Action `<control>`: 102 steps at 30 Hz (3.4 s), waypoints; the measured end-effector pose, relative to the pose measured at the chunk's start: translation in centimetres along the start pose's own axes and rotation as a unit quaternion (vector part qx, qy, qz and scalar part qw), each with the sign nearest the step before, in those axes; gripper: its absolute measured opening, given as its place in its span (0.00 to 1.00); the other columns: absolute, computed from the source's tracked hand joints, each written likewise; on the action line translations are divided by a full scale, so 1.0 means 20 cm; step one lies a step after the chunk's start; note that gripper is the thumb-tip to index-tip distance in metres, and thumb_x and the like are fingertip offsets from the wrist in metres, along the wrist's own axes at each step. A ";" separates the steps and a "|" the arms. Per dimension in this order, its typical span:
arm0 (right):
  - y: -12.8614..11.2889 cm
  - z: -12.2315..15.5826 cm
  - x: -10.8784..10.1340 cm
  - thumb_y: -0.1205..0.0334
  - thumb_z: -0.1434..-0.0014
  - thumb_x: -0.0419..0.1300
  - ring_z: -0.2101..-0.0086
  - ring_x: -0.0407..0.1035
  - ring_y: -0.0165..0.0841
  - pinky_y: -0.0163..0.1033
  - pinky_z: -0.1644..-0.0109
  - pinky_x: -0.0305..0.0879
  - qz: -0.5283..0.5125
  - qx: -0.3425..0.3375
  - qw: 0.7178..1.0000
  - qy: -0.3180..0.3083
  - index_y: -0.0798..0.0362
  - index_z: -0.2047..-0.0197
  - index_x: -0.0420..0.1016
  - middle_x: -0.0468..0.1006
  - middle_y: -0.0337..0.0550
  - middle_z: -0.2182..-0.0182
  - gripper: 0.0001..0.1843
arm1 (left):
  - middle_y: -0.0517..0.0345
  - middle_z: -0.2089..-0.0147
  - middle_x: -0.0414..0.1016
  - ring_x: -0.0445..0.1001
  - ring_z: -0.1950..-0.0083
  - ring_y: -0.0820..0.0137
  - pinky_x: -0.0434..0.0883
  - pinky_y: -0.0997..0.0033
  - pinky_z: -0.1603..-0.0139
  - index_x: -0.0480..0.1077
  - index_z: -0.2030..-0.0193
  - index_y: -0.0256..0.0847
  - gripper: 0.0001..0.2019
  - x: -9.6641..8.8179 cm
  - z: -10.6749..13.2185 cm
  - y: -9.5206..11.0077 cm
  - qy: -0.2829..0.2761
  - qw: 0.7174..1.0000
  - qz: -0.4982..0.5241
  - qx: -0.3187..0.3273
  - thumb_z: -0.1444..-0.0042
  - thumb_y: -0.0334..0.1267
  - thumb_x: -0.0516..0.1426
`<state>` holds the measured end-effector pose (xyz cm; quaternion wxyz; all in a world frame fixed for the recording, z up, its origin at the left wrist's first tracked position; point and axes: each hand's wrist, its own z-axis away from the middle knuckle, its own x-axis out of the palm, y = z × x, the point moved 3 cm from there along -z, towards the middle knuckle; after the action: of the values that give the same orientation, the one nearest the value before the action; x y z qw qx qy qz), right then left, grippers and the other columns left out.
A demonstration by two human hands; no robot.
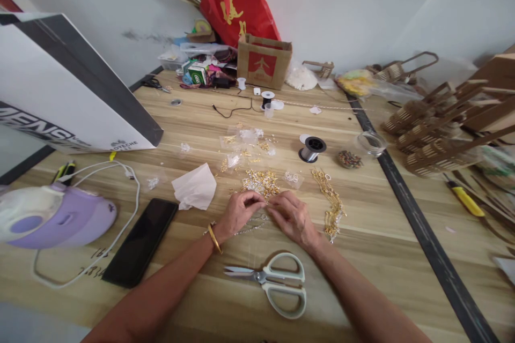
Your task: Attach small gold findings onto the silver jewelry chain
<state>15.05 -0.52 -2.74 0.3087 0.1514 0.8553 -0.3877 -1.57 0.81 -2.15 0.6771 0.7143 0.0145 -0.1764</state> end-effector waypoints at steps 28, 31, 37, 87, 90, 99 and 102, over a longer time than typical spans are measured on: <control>-0.01 -0.01 -0.01 0.60 0.41 0.60 0.63 0.65 0.39 0.45 0.61 0.64 0.044 -0.019 0.999 0.002 0.51 0.60 0.64 0.72 0.47 0.64 0.10 | 0.56 0.71 0.76 0.71 0.69 0.71 0.69 0.73 0.65 0.74 0.71 0.36 0.04 0.00 0.00 0.02 -0.006 1.000 -0.005 0.020 0.48 0.33 0.59; -0.01 -0.01 -0.01 0.58 0.42 0.61 0.63 0.65 0.39 0.46 0.61 0.64 0.055 -0.014 0.998 0.013 0.51 0.62 0.63 0.71 0.46 0.65 0.11 | 0.56 0.71 0.76 0.72 0.69 0.70 0.69 0.73 0.64 0.74 0.71 0.36 0.04 0.00 0.00 0.01 -0.008 1.000 -0.006 0.020 0.48 0.33 0.60; -0.02 -0.01 -0.02 0.59 0.40 0.60 0.61 0.65 0.39 0.46 0.60 0.66 0.037 -0.030 0.999 0.011 0.52 0.55 0.64 0.72 0.48 0.63 0.12 | 0.56 0.71 0.76 0.72 0.68 0.70 0.69 0.72 0.64 0.74 0.71 0.36 0.04 0.00 0.00 0.02 -0.015 0.999 -0.027 0.032 0.47 0.33 0.59; -0.03 -0.03 -0.02 0.67 0.37 0.55 0.65 0.65 0.34 0.42 0.59 0.63 -0.002 -0.054 0.999 -0.003 0.52 0.61 0.70 0.74 0.44 0.68 0.03 | 0.56 0.71 0.76 0.72 0.69 0.71 0.68 0.73 0.64 0.73 0.71 0.36 0.03 0.00 0.01 0.02 -0.011 0.996 -0.066 0.066 0.47 0.31 0.59; -0.03 -0.03 -0.02 0.67 0.37 0.56 0.65 0.65 0.34 0.42 0.59 0.64 -0.011 -0.054 0.998 -0.007 0.52 0.60 0.71 0.74 0.44 0.67 0.04 | 0.57 0.72 0.76 0.71 0.69 0.71 0.68 0.73 0.64 0.73 0.71 0.36 0.04 0.00 0.01 0.03 -0.013 0.996 -0.067 0.065 0.47 0.31 0.58; -0.05 -0.04 -0.01 0.66 0.36 0.55 0.65 0.67 0.35 0.43 0.60 0.65 -0.016 -0.048 0.999 -0.012 0.51 0.61 0.72 0.75 0.44 0.68 0.05 | 0.56 0.71 0.77 0.72 0.69 0.71 0.69 0.73 0.65 0.74 0.70 0.36 0.04 0.00 0.01 0.00 0.002 0.997 -0.050 0.052 0.47 0.32 0.58; -0.04 -0.03 -0.01 0.67 0.36 0.54 0.65 0.67 0.35 0.43 0.60 0.65 -0.010 -0.042 0.999 -0.010 0.51 0.61 0.71 0.74 0.44 0.68 0.05 | 0.56 0.70 0.77 0.73 0.68 0.70 0.70 0.73 0.65 0.74 0.70 0.35 0.04 0.00 0.01 -0.01 0.008 0.998 -0.041 0.046 0.47 0.32 0.58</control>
<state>14.53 -0.60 -1.79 0.3193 0.1255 0.8690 -0.3566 -1.65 0.59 -2.27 0.6353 0.7451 0.0410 -0.1988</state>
